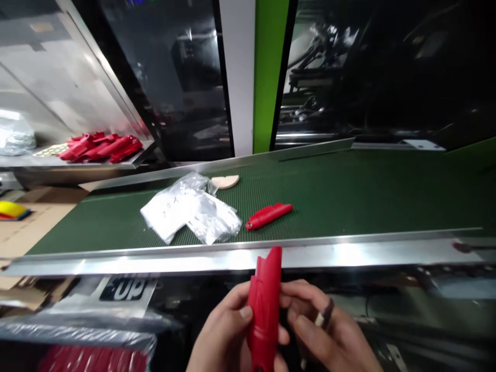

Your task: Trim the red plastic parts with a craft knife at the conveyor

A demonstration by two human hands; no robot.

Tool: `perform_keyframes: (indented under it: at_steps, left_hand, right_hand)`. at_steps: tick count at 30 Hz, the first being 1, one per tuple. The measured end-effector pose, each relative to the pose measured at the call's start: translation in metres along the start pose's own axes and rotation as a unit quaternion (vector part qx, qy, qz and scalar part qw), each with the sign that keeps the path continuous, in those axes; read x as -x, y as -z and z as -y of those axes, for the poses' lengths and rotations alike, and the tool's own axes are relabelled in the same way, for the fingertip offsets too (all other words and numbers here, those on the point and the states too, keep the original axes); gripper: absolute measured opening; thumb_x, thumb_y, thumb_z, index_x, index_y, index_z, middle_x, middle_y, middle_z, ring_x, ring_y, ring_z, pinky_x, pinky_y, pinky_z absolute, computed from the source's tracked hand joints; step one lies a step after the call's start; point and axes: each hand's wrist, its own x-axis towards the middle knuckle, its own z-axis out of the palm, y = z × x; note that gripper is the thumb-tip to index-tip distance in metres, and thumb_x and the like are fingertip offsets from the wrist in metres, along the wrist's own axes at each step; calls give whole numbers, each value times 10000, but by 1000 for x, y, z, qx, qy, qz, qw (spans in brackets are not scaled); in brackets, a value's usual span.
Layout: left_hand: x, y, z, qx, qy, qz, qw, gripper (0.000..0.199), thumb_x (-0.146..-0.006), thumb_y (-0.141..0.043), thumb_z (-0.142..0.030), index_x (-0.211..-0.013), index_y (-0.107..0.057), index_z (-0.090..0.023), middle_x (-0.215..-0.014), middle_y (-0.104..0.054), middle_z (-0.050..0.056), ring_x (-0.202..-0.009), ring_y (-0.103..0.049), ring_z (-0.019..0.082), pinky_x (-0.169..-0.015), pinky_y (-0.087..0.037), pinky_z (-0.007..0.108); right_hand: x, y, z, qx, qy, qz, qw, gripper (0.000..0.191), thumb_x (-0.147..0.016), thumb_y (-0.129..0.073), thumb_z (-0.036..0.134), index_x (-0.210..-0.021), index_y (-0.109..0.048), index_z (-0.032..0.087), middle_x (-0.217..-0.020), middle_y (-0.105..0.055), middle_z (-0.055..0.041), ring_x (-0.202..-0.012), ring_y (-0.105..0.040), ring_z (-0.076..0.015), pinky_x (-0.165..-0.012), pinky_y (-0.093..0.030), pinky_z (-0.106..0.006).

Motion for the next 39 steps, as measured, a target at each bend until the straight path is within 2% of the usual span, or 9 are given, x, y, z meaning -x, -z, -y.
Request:
perform_keyframes:
  at_steps: [8,13,18,21,24,26,29,33,39]
  left_hand:
    - [48,12,36,13,-28,-157,987,275,-760,-782,-302,-1021,-724,-239,-956,-707,66,-803,-682,218,-699,-548,296]
    - [67,29,35,-183,-107,-219,952,262,-834,-707,-459,-878,-746,-204,-752,-659,37,-706,-596,149,-685,-486,233]
    - [79,39,39,-256,-156,-291,909,235,-909,-614,-439,-892,-676,-213,-496,-527,-25,-484,-507,124,-526,-414,226]
    - [81,39,43,-412,-324,-284,803,213,-931,-574,-256,-1120,-633,-334,-924,-658,29,-833,-634,193,-723,-518,293]
    - [83,38,44,-578,-449,-237,639,319,-968,-477,-307,-1226,-587,-457,-1338,-474,14,-1212,-483,270,-984,-459,416]
    - [85,40,39,-652,-453,-168,585,314,-964,-448,-450,-1247,-580,-484,-1464,-341,-23,-1331,-347,321,-1102,-352,487]
    - [86,49,24,-693,-387,-104,599,394,-981,-368,-491,-1339,-521,-433,-1559,-198,-23,-1412,-229,323,-1176,-236,505]
    - [81,69,1,-568,-330,-286,698,374,-1029,-326,-379,-1371,-476,-363,-1518,-321,-3,-1385,-326,183,-1170,-268,360]
    - [83,92,8,-509,-370,-366,685,238,-935,-588,-310,-1161,-607,-238,-1191,-608,48,-1136,-569,201,-975,-470,323]
  right_hand:
    - [25,-32,-10,-226,-243,84,940,299,-776,-773,400,-875,-616,166,-618,-505,45,-525,-448,-41,-497,-359,-153]
    - [28,-29,-19,-362,-269,120,884,193,-793,-774,313,-897,-668,190,-583,-491,58,-484,-402,-18,-509,-403,-123]
    - [28,-34,-29,-388,-255,115,878,278,-693,-845,334,-784,-638,173,-616,-480,65,-469,-354,-3,-451,-368,-83]
    - [30,-40,-33,-389,-260,121,876,299,-679,-852,355,-795,-651,166,-605,-480,66,-469,-376,-9,-449,-389,-90]
    - [33,-47,-32,-385,-269,132,873,224,-750,-809,333,-860,-688,180,-602,-543,53,-500,-476,-21,-543,-467,-106]
    - [36,-51,-31,-381,-275,138,872,192,-765,-799,291,-899,-705,192,-641,-606,33,-561,-554,-42,-597,-497,-122]
    - [40,-54,-32,-371,-279,161,871,223,-771,-791,278,-963,-713,196,-614,-597,36,-510,-522,-40,-550,-478,-126]
    - [44,-51,-36,-351,-283,176,875,180,-830,-733,310,-966,-706,196,-565,-515,54,-464,-441,-21,-555,-463,-119]
    - [43,-50,-36,-374,-303,131,867,211,-761,-800,307,-886,-680,187,-675,-607,32,-553,-557,-32,-562,-490,-117]
